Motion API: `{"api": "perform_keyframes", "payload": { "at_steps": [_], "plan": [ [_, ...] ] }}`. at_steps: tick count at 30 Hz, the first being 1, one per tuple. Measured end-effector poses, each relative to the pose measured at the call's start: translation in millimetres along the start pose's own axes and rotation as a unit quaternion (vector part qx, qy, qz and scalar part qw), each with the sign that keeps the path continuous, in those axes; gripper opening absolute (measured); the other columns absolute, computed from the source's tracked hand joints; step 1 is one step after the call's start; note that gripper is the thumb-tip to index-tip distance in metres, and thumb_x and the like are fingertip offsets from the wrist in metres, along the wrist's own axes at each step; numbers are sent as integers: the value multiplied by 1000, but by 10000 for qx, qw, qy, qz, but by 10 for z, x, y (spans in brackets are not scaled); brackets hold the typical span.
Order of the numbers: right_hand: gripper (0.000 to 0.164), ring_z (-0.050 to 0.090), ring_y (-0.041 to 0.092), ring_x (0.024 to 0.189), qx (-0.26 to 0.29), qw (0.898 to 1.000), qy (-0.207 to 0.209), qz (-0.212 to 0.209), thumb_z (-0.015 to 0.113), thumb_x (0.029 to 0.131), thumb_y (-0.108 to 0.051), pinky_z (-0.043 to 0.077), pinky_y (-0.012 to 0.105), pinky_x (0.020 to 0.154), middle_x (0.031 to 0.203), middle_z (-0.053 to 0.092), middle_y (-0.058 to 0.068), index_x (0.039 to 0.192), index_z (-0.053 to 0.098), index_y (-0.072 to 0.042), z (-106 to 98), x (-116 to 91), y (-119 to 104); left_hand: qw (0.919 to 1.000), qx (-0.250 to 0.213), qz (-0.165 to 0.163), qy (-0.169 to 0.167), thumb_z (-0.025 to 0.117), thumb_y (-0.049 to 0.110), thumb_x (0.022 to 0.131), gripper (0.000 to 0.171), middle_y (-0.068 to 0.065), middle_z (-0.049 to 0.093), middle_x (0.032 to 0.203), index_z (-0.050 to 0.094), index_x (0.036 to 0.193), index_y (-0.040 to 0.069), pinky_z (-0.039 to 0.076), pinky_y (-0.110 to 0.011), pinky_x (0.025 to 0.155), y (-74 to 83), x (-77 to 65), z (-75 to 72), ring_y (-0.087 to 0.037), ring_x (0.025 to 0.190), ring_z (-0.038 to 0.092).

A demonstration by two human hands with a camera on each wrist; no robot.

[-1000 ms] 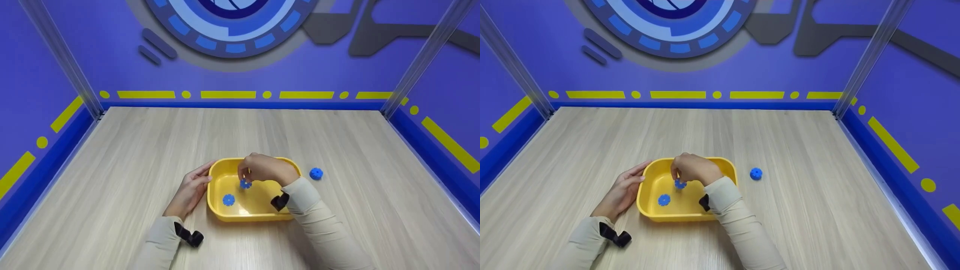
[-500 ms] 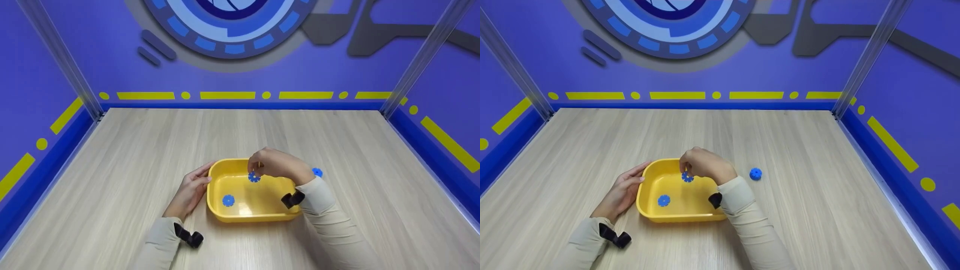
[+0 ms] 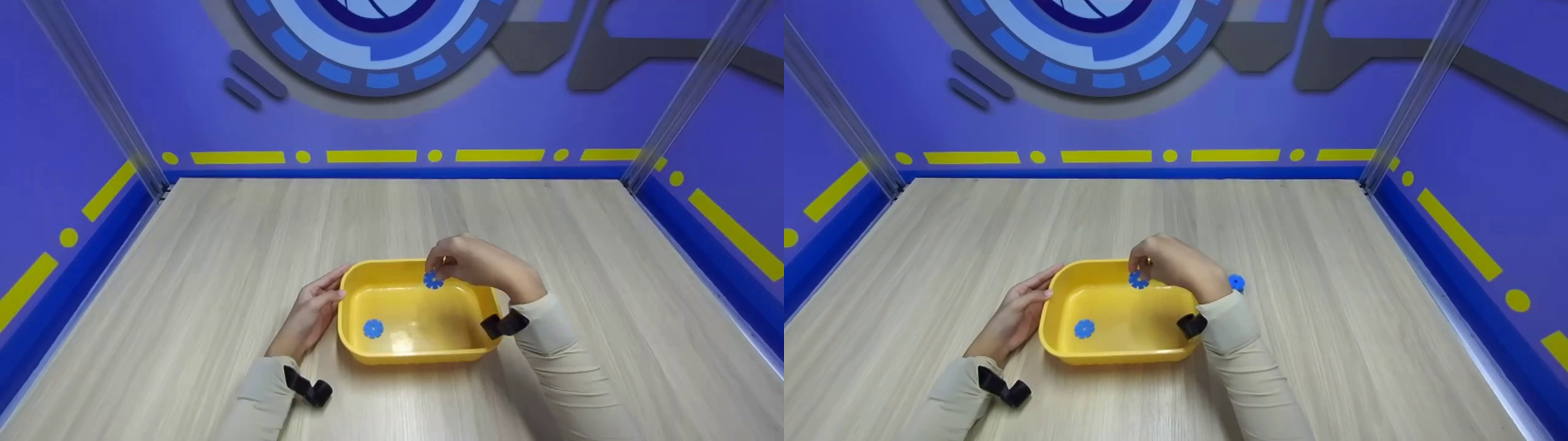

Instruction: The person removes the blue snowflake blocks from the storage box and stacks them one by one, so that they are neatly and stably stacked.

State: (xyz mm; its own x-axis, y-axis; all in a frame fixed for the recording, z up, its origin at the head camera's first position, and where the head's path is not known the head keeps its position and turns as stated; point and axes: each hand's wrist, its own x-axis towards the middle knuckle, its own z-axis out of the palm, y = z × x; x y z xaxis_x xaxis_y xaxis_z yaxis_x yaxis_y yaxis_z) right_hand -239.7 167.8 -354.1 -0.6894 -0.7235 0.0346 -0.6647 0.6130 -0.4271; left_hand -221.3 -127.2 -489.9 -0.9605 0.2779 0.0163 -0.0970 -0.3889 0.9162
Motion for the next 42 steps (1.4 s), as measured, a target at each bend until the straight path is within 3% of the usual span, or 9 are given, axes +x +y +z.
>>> {"api": "perform_keyframes", "payload": {
  "at_steps": [12,18,24,33,42],
  "plan": [
    [14,67,15,86,257,9979,475,362,65,89,-5,59,28,79,96,73,2,99,73,-8,-68,-282,171,9999,-97,15,24,51,-6,88,59,-22,36,151,35,144,-8,39,-30,110,4,-19,19,-19,133,45],
    [12,67,17,87,377,9961,751,255,66,87,-4,58,31,81,94,73,1,97,73,-8,-54,-410,316,9999,-79,-21,87,52,-5,88,59,-22,35,152,34,144,-8,39,-29,110,10,-25,19,-16,131,47],
    [13,65,14,88,385,9928,1052,423,67,87,-5,58,32,82,93,72,-2,97,74,-11,-26,-531,429,10000,-63,42,-58,52,-5,88,60,-23,35,151,32,145,-9,41,-29,109,-7,-15,-3,-15,129,48],
    [16,66,14,82,480,9841,1608,586,68,85,-1,59,29,78,93,71,2,97,74,-9,44,-691,582,9999,-138,36,-50,50,-7,88,60,-25,35,151,31,144,-11,41,-31,109,-3,-3,3,-19,131,47],
    [16,67,20,85,578,9710,1983,1201,66,86,1,59,31,79,96,71,7,99,73,-6,128,-831,755,9999,-157,0,62,50,-8,87,59,-25,35,150,32,144,-11,41,-32,109,7,-2,18,-21,131,46]
  ]
}}
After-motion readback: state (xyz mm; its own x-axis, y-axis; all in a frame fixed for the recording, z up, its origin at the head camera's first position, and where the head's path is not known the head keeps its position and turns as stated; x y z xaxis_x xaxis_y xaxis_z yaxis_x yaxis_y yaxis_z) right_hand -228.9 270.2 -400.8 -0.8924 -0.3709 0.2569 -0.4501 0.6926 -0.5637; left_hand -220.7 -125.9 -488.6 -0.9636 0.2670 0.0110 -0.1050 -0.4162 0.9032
